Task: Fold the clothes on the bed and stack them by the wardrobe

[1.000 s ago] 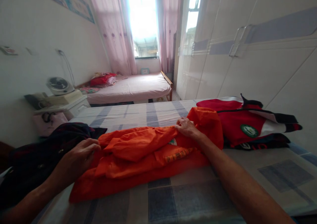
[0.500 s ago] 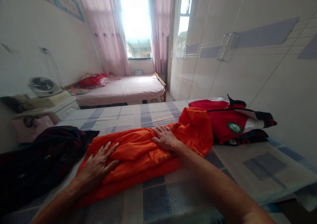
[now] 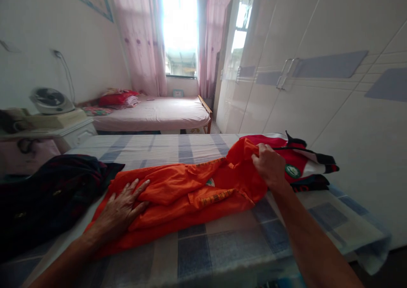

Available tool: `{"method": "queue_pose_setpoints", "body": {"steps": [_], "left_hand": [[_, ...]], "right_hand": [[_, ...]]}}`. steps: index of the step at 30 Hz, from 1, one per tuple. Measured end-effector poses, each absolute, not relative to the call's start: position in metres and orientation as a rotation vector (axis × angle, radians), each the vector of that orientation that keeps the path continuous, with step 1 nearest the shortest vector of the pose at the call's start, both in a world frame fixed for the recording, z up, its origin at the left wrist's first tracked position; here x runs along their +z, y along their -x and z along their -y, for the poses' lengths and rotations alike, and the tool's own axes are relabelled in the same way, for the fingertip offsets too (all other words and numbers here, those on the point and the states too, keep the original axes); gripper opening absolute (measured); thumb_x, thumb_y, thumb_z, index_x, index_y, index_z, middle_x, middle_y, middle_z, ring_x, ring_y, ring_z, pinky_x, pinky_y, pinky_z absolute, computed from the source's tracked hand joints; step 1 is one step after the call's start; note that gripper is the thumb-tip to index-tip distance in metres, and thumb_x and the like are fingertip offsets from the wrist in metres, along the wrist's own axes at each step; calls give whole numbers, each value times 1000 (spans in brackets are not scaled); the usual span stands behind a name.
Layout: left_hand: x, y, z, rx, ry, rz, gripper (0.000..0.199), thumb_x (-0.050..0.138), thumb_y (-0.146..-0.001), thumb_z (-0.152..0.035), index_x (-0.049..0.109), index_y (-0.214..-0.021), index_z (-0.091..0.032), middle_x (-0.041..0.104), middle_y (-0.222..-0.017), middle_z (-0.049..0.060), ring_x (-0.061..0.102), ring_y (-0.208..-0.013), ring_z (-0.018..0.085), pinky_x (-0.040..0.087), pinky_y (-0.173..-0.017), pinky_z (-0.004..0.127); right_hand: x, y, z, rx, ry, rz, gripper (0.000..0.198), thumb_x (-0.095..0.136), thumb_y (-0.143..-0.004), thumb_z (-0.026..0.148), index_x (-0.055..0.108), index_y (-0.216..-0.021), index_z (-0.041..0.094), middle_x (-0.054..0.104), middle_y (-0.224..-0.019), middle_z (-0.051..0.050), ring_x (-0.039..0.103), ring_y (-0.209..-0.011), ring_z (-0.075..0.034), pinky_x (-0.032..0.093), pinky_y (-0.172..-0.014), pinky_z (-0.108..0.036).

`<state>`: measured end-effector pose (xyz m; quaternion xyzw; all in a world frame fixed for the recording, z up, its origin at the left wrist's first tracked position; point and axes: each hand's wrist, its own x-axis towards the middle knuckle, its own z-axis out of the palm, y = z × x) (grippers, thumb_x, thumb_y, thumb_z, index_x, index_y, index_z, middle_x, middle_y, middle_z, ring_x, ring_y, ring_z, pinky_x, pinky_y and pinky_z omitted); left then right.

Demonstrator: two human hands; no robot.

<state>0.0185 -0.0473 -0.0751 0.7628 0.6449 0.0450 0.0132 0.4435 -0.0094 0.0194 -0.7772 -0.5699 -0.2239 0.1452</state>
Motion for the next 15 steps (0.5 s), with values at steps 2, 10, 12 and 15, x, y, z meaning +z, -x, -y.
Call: {"method": "queue_pose_setpoints", "body": {"steps": [2,10,12,15], "left_hand": [[-75,-18,48,145,-2381,-2008,60,34,-90,-48,24,-145,-27,24,-152,15,21,-139,32,25,-105,54],[-74,-22,49,149,-2388,-2012,60,33,-91,-46,24,-145,-24,26,-151,16,22,-139,32,26,-105,55],[-72,-18,49,161,-2378,-1993,61,33,-90,-47,23,-146,-23,25,-151,16,22,-139,33,26,-104,57],[-63,-8,45,110,-2433,-1830,53,36,-90,-43,35,-141,-28,29,-150,13,25,-138,33,31,-101,59]], "right_hand": [[31,-428,28,-700,2135,1606,33,48,-83,36,57,-108,17,66,-102,-12,62,-81,-26,40,-63,-32],[-13,-322,79,-314,1705,2107,30,45,-85,24,56,-113,20,64,-105,-7,61,-87,-19,43,-70,-25],[-39,-304,73,-144,1729,2181,30,43,-88,25,56,-114,21,64,-105,-7,61,-90,-18,44,-75,-25],[-55,-293,68,22,1743,2232,31,45,-89,33,58,-114,20,64,-104,-8,60,-94,-20,45,-80,-27]]}}
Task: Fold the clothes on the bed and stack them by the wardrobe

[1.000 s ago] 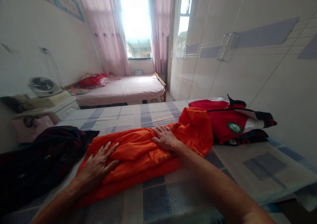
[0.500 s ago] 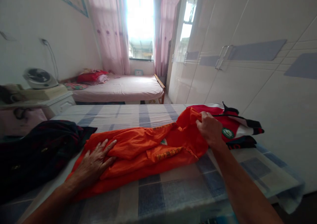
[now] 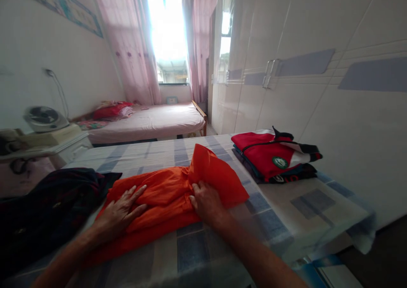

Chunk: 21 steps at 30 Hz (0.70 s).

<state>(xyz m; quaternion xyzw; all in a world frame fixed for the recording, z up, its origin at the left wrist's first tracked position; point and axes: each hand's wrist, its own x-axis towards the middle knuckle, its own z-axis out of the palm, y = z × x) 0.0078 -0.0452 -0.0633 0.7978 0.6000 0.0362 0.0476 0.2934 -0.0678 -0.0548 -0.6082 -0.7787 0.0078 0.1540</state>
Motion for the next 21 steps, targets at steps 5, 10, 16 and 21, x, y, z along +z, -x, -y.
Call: {"method": "queue_pose_setpoints", "body": {"steps": [5,10,16,21], "left_hand": [[-30,-12,40,413,-2565,-1658,45,36,-92,-39,50,-132,-26,46,-142,7,37,-133,26,33,-107,47],[-8,-64,46,727,-2483,-1409,48,42,-88,-45,55,-127,-19,53,-135,7,47,-125,23,36,-106,37],[-26,-136,31,724,-2198,-1253,51,49,-84,-42,54,-126,-14,70,-79,4,64,-68,17,51,-69,29],[-45,-179,8,784,-2254,-1205,35,62,-73,-25,64,-107,-15,64,-72,1,58,-63,15,47,-64,28]], "right_hand": [[-29,-312,79,-18,1480,2144,33,39,-92,34,57,-117,22,63,-111,-7,58,-101,-19,42,-90,-30],[-9,-359,63,-401,1579,1756,51,43,-88,39,46,-132,14,46,-137,-15,38,-128,-29,30,-104,-44],[-32,-406,27,91,1846,1606,62,35,-89,49,41,-136,9,46,-139,-16,41,-129,-27,33,-105,-41],[-48,-413,28,392,1826,1560,55,34,-88,48,49,-129,13,58,-127,-14,54,-116,-26,40,-98,-38]]}}
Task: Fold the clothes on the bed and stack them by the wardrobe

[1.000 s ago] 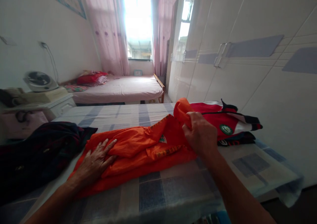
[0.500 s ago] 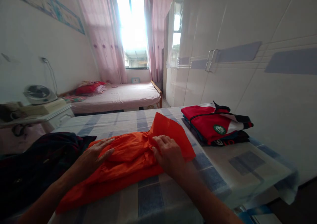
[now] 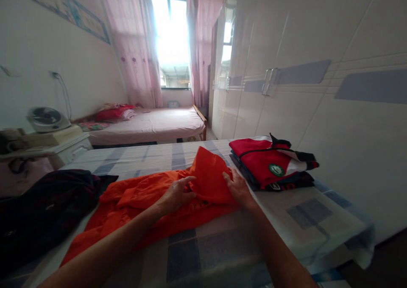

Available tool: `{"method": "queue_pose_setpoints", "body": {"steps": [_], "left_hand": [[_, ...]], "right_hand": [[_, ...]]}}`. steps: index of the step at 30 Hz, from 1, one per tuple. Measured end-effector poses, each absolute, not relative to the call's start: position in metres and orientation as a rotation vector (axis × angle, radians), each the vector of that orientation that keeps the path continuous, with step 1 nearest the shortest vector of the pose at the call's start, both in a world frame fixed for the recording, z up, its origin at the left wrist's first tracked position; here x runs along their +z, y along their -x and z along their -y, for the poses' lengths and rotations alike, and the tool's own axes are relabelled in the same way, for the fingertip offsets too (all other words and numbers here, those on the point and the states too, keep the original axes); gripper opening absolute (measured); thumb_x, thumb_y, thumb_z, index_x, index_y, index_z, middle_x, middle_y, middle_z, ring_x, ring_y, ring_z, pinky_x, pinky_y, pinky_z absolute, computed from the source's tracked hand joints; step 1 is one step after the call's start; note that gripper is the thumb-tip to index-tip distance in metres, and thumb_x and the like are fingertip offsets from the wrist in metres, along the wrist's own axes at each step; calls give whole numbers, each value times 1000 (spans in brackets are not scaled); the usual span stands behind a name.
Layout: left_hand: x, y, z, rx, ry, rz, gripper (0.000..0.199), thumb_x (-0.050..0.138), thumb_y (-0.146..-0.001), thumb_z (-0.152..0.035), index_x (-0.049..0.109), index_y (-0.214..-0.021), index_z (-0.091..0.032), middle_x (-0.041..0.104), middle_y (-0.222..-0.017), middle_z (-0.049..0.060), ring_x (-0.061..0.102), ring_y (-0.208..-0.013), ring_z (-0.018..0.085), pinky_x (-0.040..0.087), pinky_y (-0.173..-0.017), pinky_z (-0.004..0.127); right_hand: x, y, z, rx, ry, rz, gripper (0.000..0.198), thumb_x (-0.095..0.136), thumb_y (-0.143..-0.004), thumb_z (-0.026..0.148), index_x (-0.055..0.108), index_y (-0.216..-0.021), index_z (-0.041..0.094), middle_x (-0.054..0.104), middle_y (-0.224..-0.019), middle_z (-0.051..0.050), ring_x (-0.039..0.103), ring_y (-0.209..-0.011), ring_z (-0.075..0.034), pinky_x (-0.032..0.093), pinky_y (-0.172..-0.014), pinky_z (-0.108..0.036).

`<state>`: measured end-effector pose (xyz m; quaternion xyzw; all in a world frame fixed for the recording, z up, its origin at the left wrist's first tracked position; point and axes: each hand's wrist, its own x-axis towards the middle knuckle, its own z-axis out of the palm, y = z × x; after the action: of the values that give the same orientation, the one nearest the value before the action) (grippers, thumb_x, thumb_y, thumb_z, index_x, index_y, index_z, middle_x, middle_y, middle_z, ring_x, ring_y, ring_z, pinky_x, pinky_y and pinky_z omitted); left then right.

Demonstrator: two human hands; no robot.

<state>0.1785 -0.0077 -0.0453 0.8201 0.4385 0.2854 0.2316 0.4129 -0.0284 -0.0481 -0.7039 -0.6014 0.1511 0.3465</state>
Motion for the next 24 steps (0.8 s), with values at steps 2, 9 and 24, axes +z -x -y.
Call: {"method": "queue_pose_setpoints", "body": {"steps": [2,9,24], "left_hand": [[-40,-184,7,880,-2299,-1168,13,56,-76,-17,66,-83,-16,62,-79,3,57,-71,14,46,-71,29],[-18,-140,26,996,-2511,-981,16,44,-87,-18,59,-83,-19,59,-91,4,55,-82,13,45,-77,27],[-46,-132,41,548,-2772,-1325,22,46,-82,-12,64,-70,-19,62,-95,9,56,-91,21,45,-84,35]], "right_hand": [[-52,-418,30,402,1826,1541,49,35,-88,46,56,-120,16,65,-115,-12,59,-108,-26,44,-92,-37],[-32,-419,38,-103,1751,1579,46,32,-87,24,49,-128,13,55,-128,-14,51,-118,-24,38,-99,-38],[-69,-341,-8,4,1715,2398,56,33,-92,45,42,-138,15,39,-146,-10,30,-136,-28,20,-110,-47]]}}
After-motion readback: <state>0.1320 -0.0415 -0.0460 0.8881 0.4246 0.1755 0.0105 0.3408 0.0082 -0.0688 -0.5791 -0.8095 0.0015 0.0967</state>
